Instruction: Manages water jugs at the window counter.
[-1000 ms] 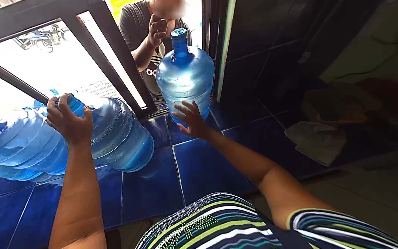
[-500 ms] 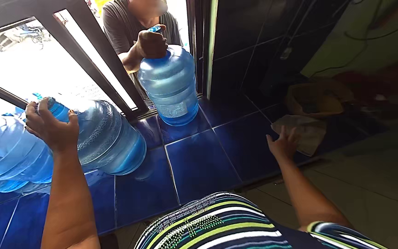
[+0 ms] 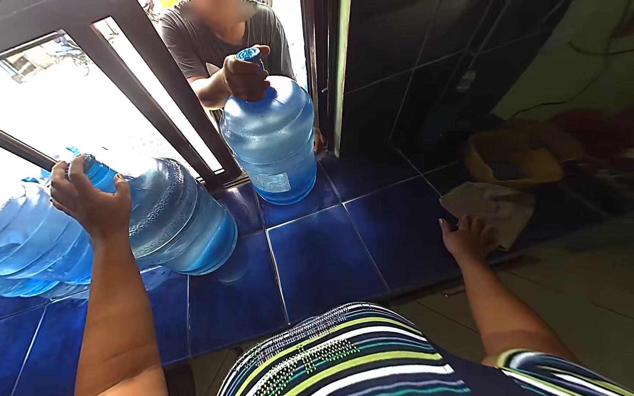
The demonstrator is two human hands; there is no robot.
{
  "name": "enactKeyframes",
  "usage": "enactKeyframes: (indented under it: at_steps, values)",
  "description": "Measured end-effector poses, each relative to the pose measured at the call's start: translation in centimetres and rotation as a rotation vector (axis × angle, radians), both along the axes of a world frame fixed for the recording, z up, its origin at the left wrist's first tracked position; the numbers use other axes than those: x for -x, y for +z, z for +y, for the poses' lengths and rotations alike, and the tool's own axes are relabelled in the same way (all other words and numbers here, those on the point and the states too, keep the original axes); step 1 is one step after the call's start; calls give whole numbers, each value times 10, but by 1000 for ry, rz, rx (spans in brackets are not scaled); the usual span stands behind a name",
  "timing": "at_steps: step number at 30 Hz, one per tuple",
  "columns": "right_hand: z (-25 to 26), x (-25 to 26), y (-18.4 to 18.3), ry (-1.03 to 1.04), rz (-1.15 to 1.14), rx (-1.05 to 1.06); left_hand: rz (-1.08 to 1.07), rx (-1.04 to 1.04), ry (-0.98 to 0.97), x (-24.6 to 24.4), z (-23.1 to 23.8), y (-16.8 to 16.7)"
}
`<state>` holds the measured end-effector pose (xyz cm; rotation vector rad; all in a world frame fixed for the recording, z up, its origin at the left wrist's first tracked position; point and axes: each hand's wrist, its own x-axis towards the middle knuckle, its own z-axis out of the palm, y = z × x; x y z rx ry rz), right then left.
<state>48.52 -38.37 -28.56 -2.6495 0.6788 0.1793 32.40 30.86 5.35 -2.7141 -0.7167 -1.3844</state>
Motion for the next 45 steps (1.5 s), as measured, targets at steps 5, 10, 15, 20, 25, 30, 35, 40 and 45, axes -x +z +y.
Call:
enactKeyframes:
  at_steps: [5, 10, 15, 20, 25, 30, 35, 40, 45]
  values:
    - [-4, -2, 6, 3, 47, 24, -12, 4, 10, -3, -7, 0]
    - [42, -4, 57, 139, -175, -118, 58, -26, -15, 2, 2, 0]
    - [112, -43, 58, 428, -138, -241, 60, 12, -44, 2, -3, 3]
    - [177, -102, 41, 625, -183, -322, 75, 63, -43, 1, -16, 10]
    - [227, -154, 62, 829, -366, -214, 67, 34, 18, -2, -16, 9]
    - [260, -196, 72, 1112, -134, -60, 74, 13, 53, -4, -14, 7]
    - [295, -213, 58, 743, 14, -214, 56, -27, 60, -3, -8, 5]
    - [306, -218, 45, 669, 46, -164, 61, -49, 58, -4, -1, 5]
    - [293, -220, 40, 648, -44, -223, 49, -66, 66, -5, 0, 3]
